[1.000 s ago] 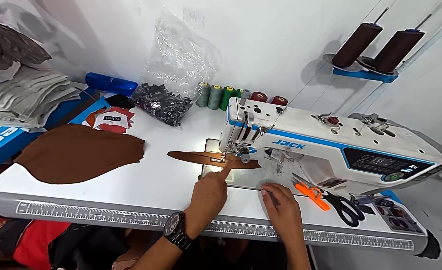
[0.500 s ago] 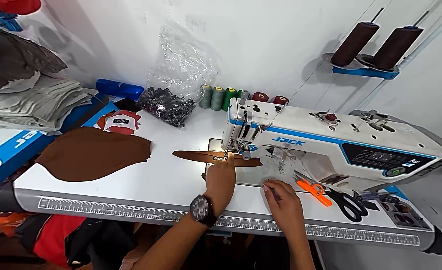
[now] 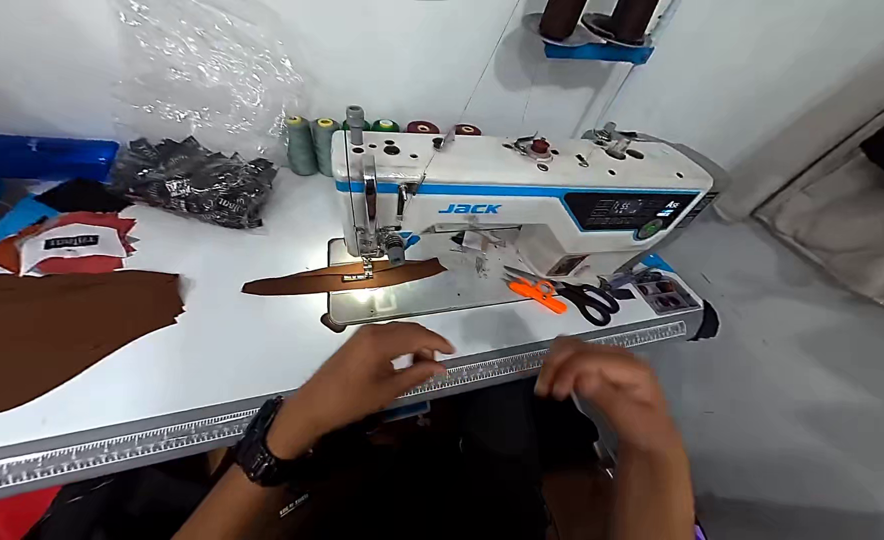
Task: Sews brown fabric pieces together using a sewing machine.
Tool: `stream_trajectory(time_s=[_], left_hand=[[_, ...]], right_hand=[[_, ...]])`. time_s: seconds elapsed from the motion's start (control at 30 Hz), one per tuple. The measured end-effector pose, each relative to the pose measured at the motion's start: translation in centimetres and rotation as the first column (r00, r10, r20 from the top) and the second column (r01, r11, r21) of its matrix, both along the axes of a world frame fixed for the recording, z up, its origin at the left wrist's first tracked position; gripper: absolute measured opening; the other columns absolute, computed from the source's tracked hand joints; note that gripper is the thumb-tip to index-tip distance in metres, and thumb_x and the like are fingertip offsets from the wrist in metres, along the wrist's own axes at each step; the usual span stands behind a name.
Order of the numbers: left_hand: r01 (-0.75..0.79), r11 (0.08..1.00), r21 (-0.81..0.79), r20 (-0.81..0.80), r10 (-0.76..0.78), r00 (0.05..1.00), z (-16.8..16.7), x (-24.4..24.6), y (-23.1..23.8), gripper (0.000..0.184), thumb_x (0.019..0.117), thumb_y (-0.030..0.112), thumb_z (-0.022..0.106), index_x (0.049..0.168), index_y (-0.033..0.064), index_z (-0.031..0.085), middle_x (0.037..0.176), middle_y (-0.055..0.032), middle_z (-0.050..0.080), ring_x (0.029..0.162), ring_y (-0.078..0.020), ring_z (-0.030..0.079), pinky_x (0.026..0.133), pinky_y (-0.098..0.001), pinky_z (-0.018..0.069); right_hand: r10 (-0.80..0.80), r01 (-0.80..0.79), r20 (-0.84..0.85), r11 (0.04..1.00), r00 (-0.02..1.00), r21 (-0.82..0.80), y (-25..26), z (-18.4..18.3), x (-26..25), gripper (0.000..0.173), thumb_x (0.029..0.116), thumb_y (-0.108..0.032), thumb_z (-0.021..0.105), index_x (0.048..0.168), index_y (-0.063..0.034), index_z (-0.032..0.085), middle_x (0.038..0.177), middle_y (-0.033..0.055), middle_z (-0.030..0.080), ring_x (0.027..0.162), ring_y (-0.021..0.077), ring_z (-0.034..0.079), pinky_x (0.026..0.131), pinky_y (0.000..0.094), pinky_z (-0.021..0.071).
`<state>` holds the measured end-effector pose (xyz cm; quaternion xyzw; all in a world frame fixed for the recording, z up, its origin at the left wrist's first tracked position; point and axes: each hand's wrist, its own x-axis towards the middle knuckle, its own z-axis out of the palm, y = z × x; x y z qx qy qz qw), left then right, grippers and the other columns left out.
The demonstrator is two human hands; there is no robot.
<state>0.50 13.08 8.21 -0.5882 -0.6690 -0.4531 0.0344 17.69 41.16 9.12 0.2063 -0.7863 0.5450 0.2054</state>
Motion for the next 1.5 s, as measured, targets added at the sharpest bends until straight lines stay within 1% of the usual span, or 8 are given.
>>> stream_trajectory(time_s=[0.07,0.17,0.27,0.37,0.63,1.07,1.37,1.5], left_hand=[[-0.121,0.992,0.03,-0.096,0.123,0.988,0.2,-1.1,-1.4,0.015,0.0977,0.019,0.065,0.098,0.0085,0.076,0.09,0.0029,0.071,0.079,-0.0028,0.066,0.075,-0.021,0.0585],[-0.257,0.966,0.008,-0.356,0.243,0.902,2.1,-1.7,-3.1,0.018,0.098,0.015,0.062,0.097,0.0061,0.078,0.093,-0.0047,0.074,0.086,-0.0143,0.071,0.078,-0.0301,0.0589],[-0.107,0.993,0.051,-0.379,0.119,0.918,5.1,-0.1,-3.3,0.018,0.0977,0.015,0.062,0.095,0.0078,0.079,0.094,-0.0017,0.075,0.092,-0.0099,0.071,0.083,-0.0246,0.059],[0.1,0.99,0.101,-0.289,-0.067,0.955,8.2,2.1,-2.9,0.012,0.096,0.011,0.067,0.094,0.0067,0.079,0.096,-0.0021,0.074,0.095,-0.0085,0.069,0.084,-0.0221,0.0587],[0.164,0.984,0.076,-0.138,-0.152,0.979,7.8,-0.4,-0.5,0.01,0.0939,0.012,0.07,0.093,0.0042,0.077,0.09,0.0002,0.071,0.088,-0.0057,0.066,0.077,-0.0199,0.0556],[0.16,0.987,0.03,-0.054,-0.158,0.986,5.6,-2.0,-0.1,0.011,0.0941,0.013,0.07,0.095,0.0057,0.078,0.086,0.0023,0.069,0.083,-0.0037,0.064,0.073,-0.0177,0.0543],[0.075,0.995,-0.064,0.084,-0.07,0.994,1.0,-5.2,-3.5,0.009,0.0924,0.011,0.07,0.091,0.0054,0.077,0.088,0.0,0.071,0.084,-0.0056,0.066,0.073,-0.0204,0.0568],[-0.341,0.923,-0.181,0.185,0.372,0.91,-1.8,-11.6,-4.5,0.01,0.0936,0.011,0.068,0.096,0.0043,0.076,0.101,-0.0067,0.073,0.092,-0.0142,0.07,0.085,-0.038,0.059]], right_hand=[[-0.367,0.364,0.071,0.93,0.928,0.046,4.0,-2.1,-1.0,0.038,0.1082,-0.038,0.047,0.094,-0.0155,0.074,0.093,-0.0049,0.074,0.087,0.0063,0.069,0.08,0.0286,0.058],[-0.75,0.736,0.055,0.658,0.659,0.158,5.8,-5.6,-5.3,0.032,0.1077,-0.022,0.047,0.106,-0.0001,0.07,0.099,0.0093,0.073,0.088,0.0162,0.068,0.08,0.0389,0.0549],[-0.813,0.723,-0.1,0.446,0.574,0.527,3.7,-7.1,-8.1,0.033,0.1043,-0.024,0.057,0.128,-0.0033,0.067,0.12,0.0216,0.067,0.113,0.0428,0.062,0.088,0.0646,0.0495],[-0.802,0.656,-0.156,0.34,0.576,0.674,0.3,-7.7,-9.1,0.021,0.1009,-0.015,0.061,0.118,-0.0098,0.071,0.121,0.0196,0.067,0.115,0.0481,0.06,0.09,0.0709,0.0453],[-0.473,0.513,-0.206,0.826,0.857,0.236,-4.9,-2.9,-6.1,0.04,0.0985,-0.02,0.067,0.136,-0.0068,0.062,0.125,0.0088,0.062,0.116,0.018,0.061,0.096,0.035,0.0536],[-0.355,0.498,-0.429,0.818,0.83,0.286,-6.7,-0.6,-6.7,0.017,0.0989,-0.02,0.068,0.114,-0.0123,0.071,0.117,0.0042,0.067,0.12,0.0212,0.059,0.103,0.0411,0.0488],[-0.543,0.483,-0.261,0.316,0.798,0.817,3.2,-6.0,-12.6,0.032,0.1018,-0.023,0.061,0.131,-0.0111,0.069,0.131,0.0178,0.064,0.124,0.0446,0.056,0.096,0.0693,0.0412],[-0.4,0.324,-0.047,0.661,0.915,0.677,-0.5,-4.2,-18.2,0.023,0.1005,-0.018,0.065,0.117,-0.004,0.073,0.115,0.0173,0.069,0.106,0.0339,0.067,0.089,0.0541,0.0556]])
